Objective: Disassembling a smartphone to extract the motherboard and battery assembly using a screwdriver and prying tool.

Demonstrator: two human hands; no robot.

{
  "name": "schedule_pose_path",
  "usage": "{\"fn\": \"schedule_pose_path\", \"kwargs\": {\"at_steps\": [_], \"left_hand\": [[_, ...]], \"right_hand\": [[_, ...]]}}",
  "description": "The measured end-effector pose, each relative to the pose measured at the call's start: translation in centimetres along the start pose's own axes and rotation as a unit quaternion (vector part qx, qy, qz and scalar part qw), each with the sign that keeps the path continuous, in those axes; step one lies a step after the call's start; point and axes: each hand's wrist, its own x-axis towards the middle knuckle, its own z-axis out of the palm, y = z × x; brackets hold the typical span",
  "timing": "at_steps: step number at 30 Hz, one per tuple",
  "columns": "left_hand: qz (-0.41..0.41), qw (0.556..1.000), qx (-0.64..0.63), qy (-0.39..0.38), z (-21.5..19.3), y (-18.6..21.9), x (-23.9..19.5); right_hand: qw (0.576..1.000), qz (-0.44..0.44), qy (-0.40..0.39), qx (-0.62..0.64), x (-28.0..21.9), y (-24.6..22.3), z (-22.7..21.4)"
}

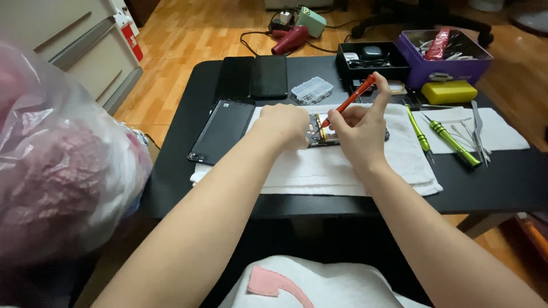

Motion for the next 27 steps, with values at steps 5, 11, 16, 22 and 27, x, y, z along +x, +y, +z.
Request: {"fn": "schedule_pose_path", "kwargs": {"at_steps": [5,11,16,22,27], "left_hand": [[0.031,0.996,0.082,0.002,2.6,0.5,1.0],[0.025,0.994,0.109,-0.012,0.0,2.2,-2.2],[0.025,0.995,0.099,-0.008,-0.7,2.1,-1.9],[0.046,0.987,0.148,-0.03,-2.1,3.0,-2.0],[-0.009,0.972,0.175,-0.155,-3.3,3.0,-3.0]], "right_hand": [[1.0,0.0,0.014,-0.014,-0.4,0.9,0.1],[1.0,0.019,0.018,-0.012,-0.5,0.1,0.2],[1.0,0.014,0.024,-0.015,0.2,0.6,0.2],[0.999,0.014,0.018,-0.023,0.1,-0.6,0.1],[0.999,0.035,0.024,0.03,0.0,-1.8,-0.1]]}}
